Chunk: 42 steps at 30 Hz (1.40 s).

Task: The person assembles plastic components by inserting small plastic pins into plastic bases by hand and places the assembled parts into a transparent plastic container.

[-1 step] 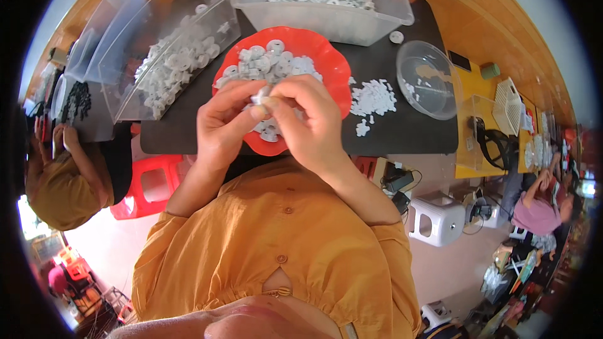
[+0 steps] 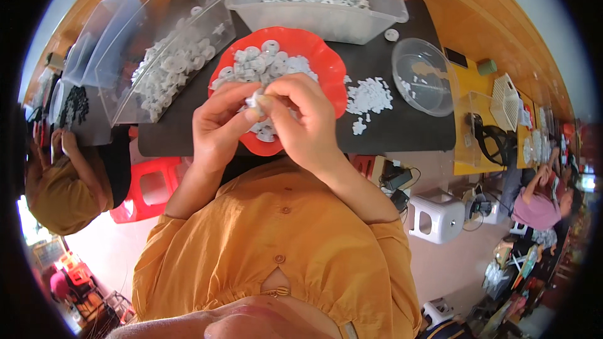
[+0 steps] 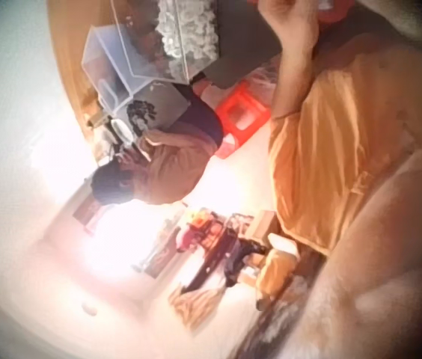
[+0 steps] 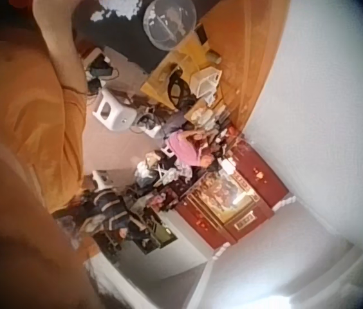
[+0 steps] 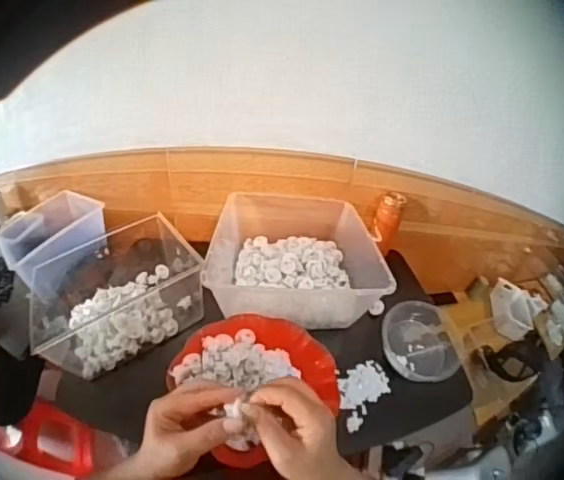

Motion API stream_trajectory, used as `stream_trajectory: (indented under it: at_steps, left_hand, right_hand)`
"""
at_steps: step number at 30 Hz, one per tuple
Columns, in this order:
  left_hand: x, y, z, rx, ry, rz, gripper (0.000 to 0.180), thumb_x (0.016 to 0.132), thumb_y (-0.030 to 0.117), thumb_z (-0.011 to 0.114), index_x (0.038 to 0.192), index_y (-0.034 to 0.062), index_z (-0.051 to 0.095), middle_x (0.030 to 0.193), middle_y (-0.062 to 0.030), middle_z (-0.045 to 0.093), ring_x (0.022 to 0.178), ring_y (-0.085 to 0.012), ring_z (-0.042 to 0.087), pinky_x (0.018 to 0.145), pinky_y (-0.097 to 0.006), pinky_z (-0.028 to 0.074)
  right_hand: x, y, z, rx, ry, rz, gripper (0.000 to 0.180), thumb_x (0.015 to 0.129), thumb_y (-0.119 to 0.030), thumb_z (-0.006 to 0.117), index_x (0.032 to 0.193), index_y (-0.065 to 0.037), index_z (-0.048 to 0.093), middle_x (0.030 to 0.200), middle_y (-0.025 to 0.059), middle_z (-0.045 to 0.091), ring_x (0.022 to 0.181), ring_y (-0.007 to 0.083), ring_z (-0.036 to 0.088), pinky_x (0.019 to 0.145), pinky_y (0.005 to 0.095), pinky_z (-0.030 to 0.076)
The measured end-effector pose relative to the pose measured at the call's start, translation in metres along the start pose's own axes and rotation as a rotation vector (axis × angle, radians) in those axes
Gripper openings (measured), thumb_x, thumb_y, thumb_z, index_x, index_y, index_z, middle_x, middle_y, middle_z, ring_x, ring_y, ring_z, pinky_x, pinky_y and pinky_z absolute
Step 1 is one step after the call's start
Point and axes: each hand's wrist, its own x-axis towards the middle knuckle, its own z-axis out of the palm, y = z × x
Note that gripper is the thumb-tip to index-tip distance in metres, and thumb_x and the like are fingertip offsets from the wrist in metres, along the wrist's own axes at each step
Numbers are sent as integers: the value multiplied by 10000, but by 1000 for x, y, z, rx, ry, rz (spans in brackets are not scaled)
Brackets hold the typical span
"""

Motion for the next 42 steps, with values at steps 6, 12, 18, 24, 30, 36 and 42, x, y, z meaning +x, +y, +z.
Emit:
stream_trajectory:
  at_steps: [6,12,18,24,30,36,42]
  left_hand:
    - [-2,5,-6,-20,-44,52,343,876,-51,675,1216,-20,652,1168,-90,593,1058,-164,595,909,-294,503]
    - [-4,11,-2,-12,-110,53,347,865,-69,673,1208,-20,653,1183,-96,593,1069,-165,590,869,-281,517]
    - [13,34,-26,586,217,424,345,831,-91,676,1164,-1,670,1170,-111,643,937,-145,633,732,-241,533]
    - [57,103,-113,1156,545,566,324,867,42,719,1189,65,698,1158,-75,671,981,-149,648,822,-271,549]
    - [81,96,-98,1576,460,710,314,844,111,735,1155,74,705,1144,-115,689,1049,-282,654,937,-349,499]
    - [82,3,-16,1327,-347,503,261,791,5,694,1048,42,711,1076,-99,671,1050,-297,604,929,-391,488]
    - [115,-26,-1,1775,-725,297,261,742,19,669,999,20,718,1058,-93,647,1055,-279,572,930,-387,469]
  right_hand:
    - [-3,1,6,374,-66,135,111,906,-70,712,891,-11,619,888,4,574,706,42,514,608,207,422]
    - [-5,-4,2,503,-43,260,111,909,-64,710,898,-21,609,844,-6,571,695,28,500,598,194,408]
    - [-14,-11,-56,137,77,85,74,884,0,697,915,-16,633,848,18,619,745,75,571,646,212,458]
    - [-56,35,-160,-931,-81,-90,211,772,-134,788,948,-45,714,941,78,639,884,248,614,766,365,499]
    - [-77,25,-174,-1054,-295,-147,443,638,-265,853,1020,-79,728,1088,72,622,1009,311,573,876,430,455]
    - [-105,36,-193,-998,-259,-373,239,687,-85,810,909,-73,721,964,59,664,919,294,615,791,394,494]
    - [-99,31,-180,-861,-133,-306,169,711,15,763,850,-27,675,923,87,669,857,301,626,752,379,502]
